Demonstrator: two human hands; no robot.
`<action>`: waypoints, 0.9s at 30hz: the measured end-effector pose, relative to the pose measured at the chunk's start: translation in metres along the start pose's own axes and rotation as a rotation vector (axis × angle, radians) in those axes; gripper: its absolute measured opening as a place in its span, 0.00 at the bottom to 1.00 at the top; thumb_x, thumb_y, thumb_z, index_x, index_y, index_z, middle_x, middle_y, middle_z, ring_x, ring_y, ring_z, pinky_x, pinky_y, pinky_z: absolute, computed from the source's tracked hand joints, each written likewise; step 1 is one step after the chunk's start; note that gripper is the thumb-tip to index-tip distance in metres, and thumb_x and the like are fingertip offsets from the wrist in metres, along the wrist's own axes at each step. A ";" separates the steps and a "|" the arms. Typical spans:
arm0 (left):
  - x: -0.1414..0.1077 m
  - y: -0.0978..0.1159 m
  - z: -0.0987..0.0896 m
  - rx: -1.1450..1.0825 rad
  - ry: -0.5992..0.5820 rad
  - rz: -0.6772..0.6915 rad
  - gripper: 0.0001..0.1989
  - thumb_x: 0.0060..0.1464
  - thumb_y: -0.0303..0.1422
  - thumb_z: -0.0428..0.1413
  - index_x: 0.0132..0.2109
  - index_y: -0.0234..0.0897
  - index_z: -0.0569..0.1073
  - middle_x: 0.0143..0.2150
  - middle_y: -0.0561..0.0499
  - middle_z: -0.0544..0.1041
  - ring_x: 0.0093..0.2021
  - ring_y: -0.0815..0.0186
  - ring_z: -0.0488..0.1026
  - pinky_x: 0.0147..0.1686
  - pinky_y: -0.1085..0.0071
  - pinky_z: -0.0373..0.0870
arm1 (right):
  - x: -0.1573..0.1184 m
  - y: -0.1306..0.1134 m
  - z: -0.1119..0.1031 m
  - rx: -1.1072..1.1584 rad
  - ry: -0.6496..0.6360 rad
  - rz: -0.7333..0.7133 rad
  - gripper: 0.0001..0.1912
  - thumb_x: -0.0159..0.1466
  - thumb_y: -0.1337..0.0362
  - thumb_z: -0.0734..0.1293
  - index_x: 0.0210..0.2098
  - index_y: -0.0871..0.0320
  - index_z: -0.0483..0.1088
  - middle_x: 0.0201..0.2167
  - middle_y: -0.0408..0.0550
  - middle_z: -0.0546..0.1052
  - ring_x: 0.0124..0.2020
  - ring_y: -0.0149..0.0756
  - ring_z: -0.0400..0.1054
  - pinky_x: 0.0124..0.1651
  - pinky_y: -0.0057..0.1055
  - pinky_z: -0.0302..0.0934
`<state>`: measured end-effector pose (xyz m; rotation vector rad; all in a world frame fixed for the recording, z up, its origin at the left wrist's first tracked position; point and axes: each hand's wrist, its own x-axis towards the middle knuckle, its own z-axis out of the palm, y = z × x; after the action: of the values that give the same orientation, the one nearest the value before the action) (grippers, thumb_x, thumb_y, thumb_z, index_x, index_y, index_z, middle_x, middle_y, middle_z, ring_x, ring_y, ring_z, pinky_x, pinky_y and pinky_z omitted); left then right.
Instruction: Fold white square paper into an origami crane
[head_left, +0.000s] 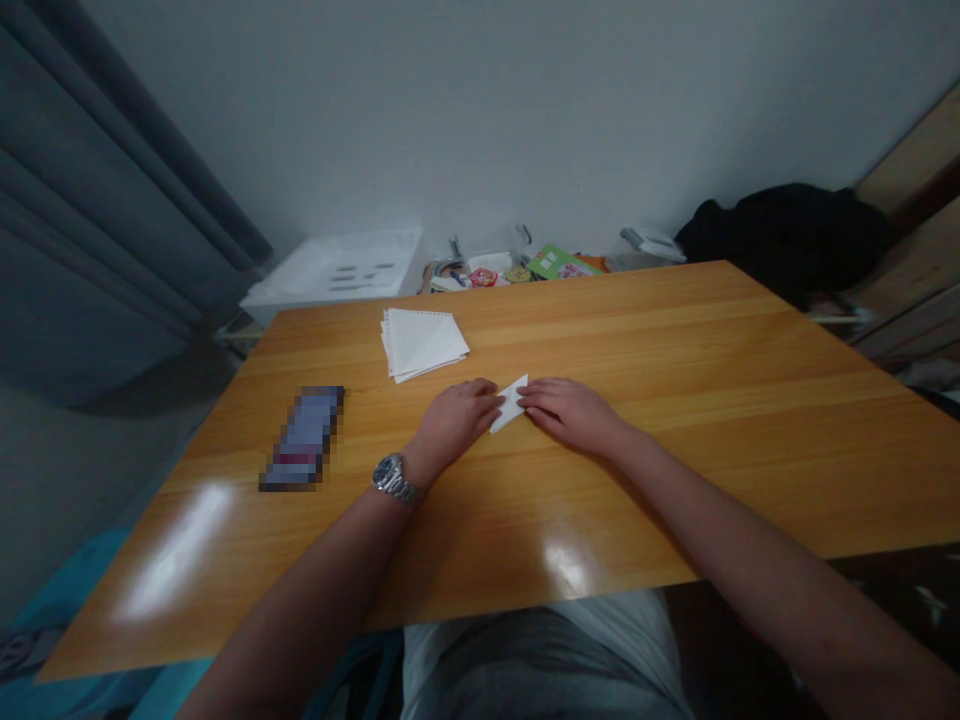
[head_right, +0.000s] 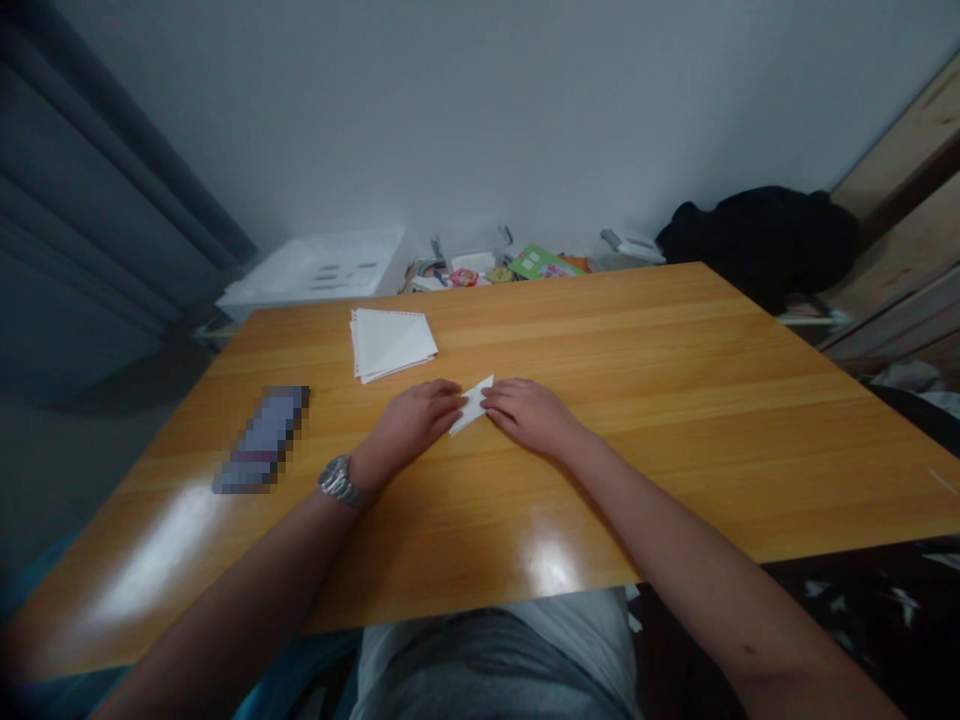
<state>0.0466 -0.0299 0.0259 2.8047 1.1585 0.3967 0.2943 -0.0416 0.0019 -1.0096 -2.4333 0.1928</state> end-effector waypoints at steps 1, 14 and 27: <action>0.000 0.001 -0.002 0.007 -0.004 0.003 0.16 0.69 0.37 0.48 0.55 0.40 0.77 0.54 0.44 0.76 0.51 0.58 0.74 0.52 0.62 0.71 | 0.000 -0.002 -0.001 -0.013 -0.006 0.010 0.12 0.71 0.64 0.63 0.48 0.55 0.78 0.52 0.53 0.79 0.53 0.45 0.72 0.58 0.47 0.65; -0.001 0.000 0.001 0.007 0.019 0.096 0.18 0.67 0.34 0.52 0.61 0.41 0.73 0.58 0.42 0.73 0.56 0.56 0.71 0.56 0.58 0.69 | 0.001 0.001 0.006 0.133 0.031 0.011 0.05 0.68 0.66 0.68 0.41 0.56 0.77 0.44 0.51 0.80 0.47 0.41 0.73 0.51 0.41 0.68; 0.004 0.008 0.006 -0.078 0.018 0.146 0.11 0.68 0.33 0.51 0.48 0.37 0.77 0.46 0.44 0.79 0.47 0.60 0.75 0.50 0.64 0.72 | 0.004 -0.003 0.006 0.113 0.023 -0.008 0.06 0.68 0.63 0.68 0.43 0.56 0.77 0.43 0.52 0.79 0.46 0.42 0.73 0.51 0.40 0.67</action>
<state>0.0564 -0.0330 0.0223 2.8322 0.9223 0.4683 0.2872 -0.0406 -0.0013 -0.9477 -2.3762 0.3103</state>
